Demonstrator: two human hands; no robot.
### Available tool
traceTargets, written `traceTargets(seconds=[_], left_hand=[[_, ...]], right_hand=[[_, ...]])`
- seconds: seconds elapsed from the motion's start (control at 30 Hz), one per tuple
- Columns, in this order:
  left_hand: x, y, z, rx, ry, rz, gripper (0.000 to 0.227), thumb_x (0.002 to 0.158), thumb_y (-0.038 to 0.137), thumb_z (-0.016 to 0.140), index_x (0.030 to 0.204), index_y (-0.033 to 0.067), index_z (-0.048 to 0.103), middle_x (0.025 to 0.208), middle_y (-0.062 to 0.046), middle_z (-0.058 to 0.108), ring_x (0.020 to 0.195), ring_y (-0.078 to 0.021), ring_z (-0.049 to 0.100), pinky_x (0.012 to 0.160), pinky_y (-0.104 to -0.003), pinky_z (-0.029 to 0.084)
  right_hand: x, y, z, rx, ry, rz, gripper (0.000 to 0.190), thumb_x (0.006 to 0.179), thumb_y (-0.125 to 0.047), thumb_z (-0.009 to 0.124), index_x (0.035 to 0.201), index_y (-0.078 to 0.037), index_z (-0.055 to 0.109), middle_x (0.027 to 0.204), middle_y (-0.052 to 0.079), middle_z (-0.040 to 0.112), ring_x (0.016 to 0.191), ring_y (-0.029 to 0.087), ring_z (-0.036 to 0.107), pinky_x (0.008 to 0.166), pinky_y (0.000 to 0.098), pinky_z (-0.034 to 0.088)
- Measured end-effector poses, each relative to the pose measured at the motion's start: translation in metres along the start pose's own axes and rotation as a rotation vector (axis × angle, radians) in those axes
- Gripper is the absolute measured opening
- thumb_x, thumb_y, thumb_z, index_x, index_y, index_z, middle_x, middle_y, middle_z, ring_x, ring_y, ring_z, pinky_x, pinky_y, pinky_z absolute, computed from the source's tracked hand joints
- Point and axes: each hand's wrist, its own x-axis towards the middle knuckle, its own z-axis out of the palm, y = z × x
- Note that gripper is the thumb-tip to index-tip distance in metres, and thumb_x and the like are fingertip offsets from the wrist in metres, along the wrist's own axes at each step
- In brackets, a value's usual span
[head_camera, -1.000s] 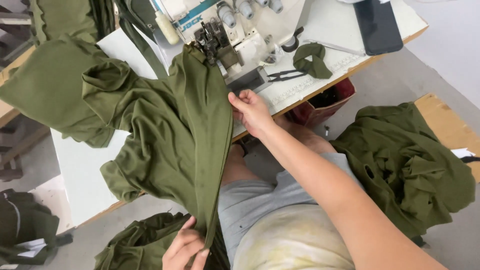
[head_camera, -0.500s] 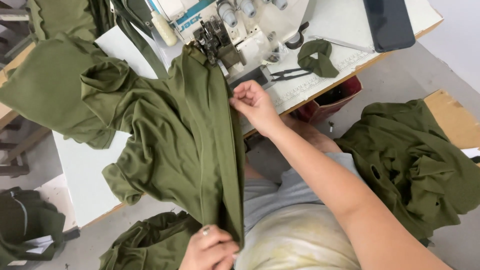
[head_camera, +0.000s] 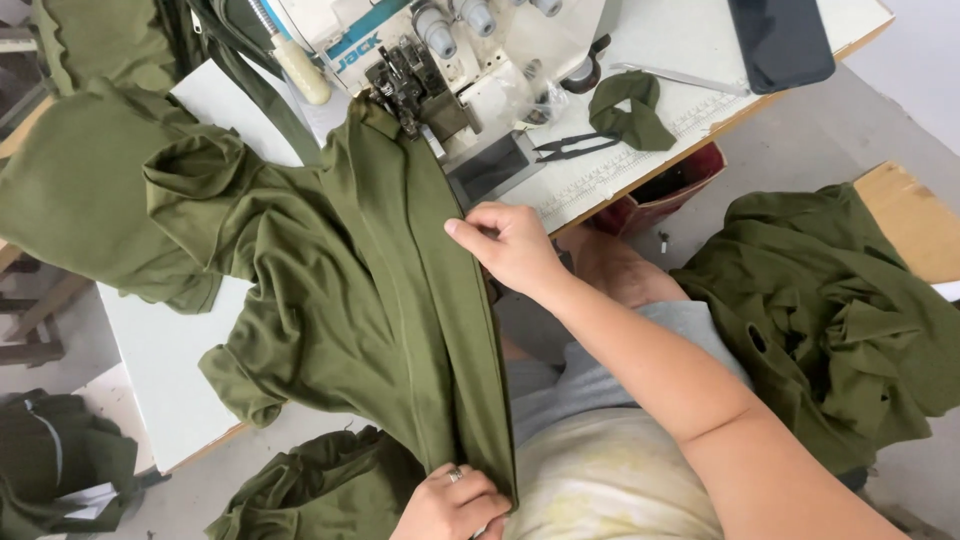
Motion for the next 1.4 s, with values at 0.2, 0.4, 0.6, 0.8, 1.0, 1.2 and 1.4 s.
traceTargets(seconds=[0.2,0.4,0.6,0.8,1.0,1.2,1.4], left_hand=[[0.027,0.010,0.005,0.123,0.047,-0.112,0.017,0.100,0.014,0.061,0.103,0.0011,0.072,0.092,-0.009,0.061,0.069,-0.0234,0.057,0.062,-0.035,0.043],[0.027,0.014,0.016,0.141,0.093,-0.126,0.016,0.101,0.012,0.061,0.103,-0.0002,0.070,0.097,-0.010,0.064,0.072,-0.0240,0.059,0.065,-0.036,0.045],[0.018,0.032,0.011,0.053,0.343,-0.174,0.010,0.092,0.011,0.070,0.098,0.0032,0.072,0.092,-0.009,0.069,0.066,-0.0230,0.061,0.064,-0.035,0.045],[0.039,0.056,-0.034,0.005,0.555,-0.166,0.020,0.088,0.023,0.073,0.083,0.0037,0.073,0.079,-0.011,0.065,0.061,-0.0247,0.060,0.062,-0.035,0.053],[0.036,0.019,0.020,0.170,-0.024,-0.104,0.014,0.102,0.008,0.053,0.104,0.0029,0.066,0.097,-0.009,0.059,0.068,-0.0273,0.055,0.062,-0.037,0.048],[0.028,0.009,0.034,0.168,-0.013,-0.206,0.016,0.100,0.010,0.059,0.110,0.0014,0.068,0.099,-0.011,0.058,0.075,-0.0291,0.059,0.064,-0.038,0.052],[0.028,0.029,0.023,0.143,0.050,-0.253,0.019,0.100,0.012,0.060,0.113,0.0012,0.070,0.097,-0.010,0.058,0.074,-0.0266,0.060,0.063,-0.037,0.052]], right_hand=[[0.033,0.023,0.007,-0.008,0.088,-0.095,0.044,0.098,-0.027,0.069,0.061,-0.009,0.055,0.060,-0.004,0.044,0.058,0.009,0.039,0.060,0.0268,0.033],[-0.023,0.002,-0.019,-0.029,-0.138,0.003,0.030,0.093,-0.036,0.072,0.074,-0.014,0.071,0.081,-0.003,0.070,0.053,0.008,0.062,0.066,0.0242,0.049],[-0.037,0.038,-0.010,0.455,-0.027,0.335,0.016,0.087,-0.025,0.081,0.085,-0.009,0.077,0.077,-0.003,0.066,0.078,0.009,0.062,0.068,0.0282,0.063],[-0.033,0.030,0.002,0.335,0.093,0.140,0.031,0.085,-0.009,0.082,0.062,-0.010,0.061,0.068,0.003,0.070,0.078,0.010,0.073,0.058,0.0217,0.056],[-0.044,0.029,-0.009,0.078,-0.108,-0.005,0.021,0.097,-0.008,0.063,0.116,-0.014,0.069,0.099,-0.005,0.073,0.080,0.005,0.064,0.079,0.0220,0.052],[-0.032,0.023,-0.006,0.089,-0.095,0.072,0.033,0.090,-0.035,0.079,0.074,-0.015,0.059,0.071,-0.008,0.041,0.066,0.006,0.037,0.069,0.0214,0.031],[-0.039,-0.005,-0.009,0.102,0.017,0.128,0.040,0.096,-0.034,0.073,0.064,-0.016,0.056,0.056,-0.008,0.042,0.058,0.005,0.038,0.062,0.0226,0.033]])
